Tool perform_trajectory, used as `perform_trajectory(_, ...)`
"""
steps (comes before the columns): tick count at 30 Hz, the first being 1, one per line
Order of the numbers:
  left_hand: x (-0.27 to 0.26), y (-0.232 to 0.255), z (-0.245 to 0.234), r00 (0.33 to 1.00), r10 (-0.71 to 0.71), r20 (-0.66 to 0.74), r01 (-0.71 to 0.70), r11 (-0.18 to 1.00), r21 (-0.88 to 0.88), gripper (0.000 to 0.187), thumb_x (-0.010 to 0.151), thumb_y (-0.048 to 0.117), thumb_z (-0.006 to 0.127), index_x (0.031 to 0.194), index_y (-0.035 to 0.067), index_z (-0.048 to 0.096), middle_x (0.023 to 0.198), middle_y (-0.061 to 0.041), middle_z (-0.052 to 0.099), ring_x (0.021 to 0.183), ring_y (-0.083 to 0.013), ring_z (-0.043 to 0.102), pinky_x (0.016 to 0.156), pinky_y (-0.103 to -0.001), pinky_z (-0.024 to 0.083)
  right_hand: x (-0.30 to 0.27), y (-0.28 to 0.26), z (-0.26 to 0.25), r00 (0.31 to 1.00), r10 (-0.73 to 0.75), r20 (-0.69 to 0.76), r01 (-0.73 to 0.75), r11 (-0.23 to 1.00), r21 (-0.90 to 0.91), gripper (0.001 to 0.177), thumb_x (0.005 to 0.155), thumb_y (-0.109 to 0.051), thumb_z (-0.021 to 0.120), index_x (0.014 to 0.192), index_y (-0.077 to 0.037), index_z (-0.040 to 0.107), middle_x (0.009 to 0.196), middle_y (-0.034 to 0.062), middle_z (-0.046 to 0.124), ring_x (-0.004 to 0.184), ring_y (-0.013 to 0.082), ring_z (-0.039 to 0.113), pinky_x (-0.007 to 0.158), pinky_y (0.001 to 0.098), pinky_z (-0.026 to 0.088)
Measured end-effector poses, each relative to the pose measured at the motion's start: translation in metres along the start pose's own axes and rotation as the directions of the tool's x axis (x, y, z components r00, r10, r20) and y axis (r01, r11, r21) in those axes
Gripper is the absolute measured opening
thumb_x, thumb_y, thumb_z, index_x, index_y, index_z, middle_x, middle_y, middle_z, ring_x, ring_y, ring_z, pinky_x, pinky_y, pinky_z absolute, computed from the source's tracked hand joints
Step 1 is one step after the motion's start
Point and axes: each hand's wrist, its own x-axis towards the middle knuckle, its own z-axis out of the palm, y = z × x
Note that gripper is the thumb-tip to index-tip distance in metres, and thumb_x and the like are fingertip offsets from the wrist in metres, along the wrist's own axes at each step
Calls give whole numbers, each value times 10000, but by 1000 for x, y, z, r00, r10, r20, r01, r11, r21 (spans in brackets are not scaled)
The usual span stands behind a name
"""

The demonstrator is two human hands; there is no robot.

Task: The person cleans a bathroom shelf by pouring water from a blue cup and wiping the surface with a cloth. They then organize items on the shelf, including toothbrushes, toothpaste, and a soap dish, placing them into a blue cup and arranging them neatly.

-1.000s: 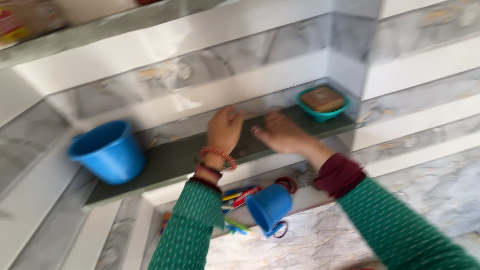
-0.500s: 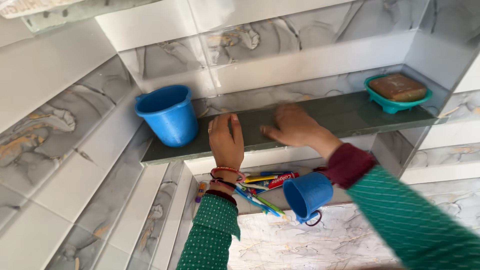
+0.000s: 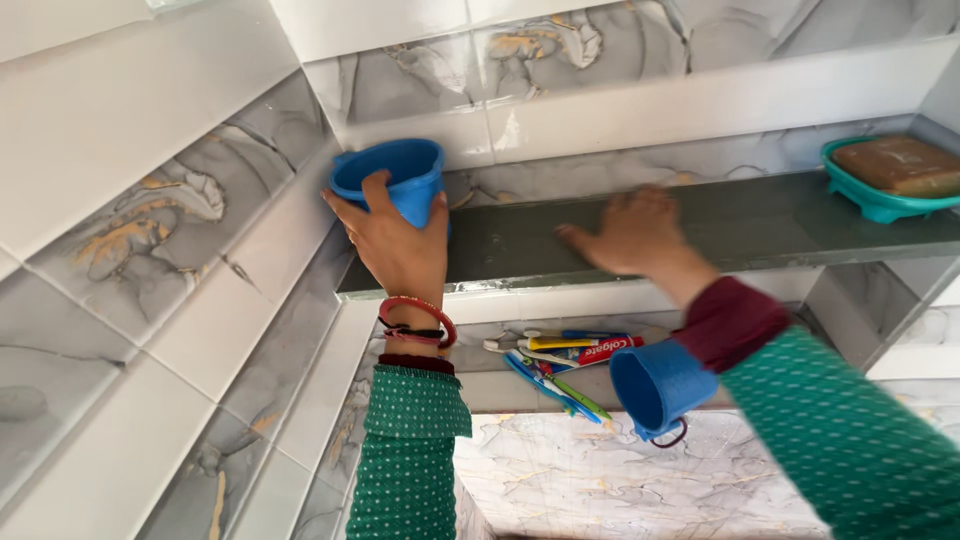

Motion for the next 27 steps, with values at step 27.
perform_trajectory(27,2,14,-161,983,-118,142,150,957,-248,365,598,101,912,874,45,681,1138,-125,721,1040,-289,747,867,-355,580,27,-127,-13,453,-864,221,750,503,430,754,1034,-610,327,1473,-24,502,1493,202,473,1384,361,453,1246,475,295)
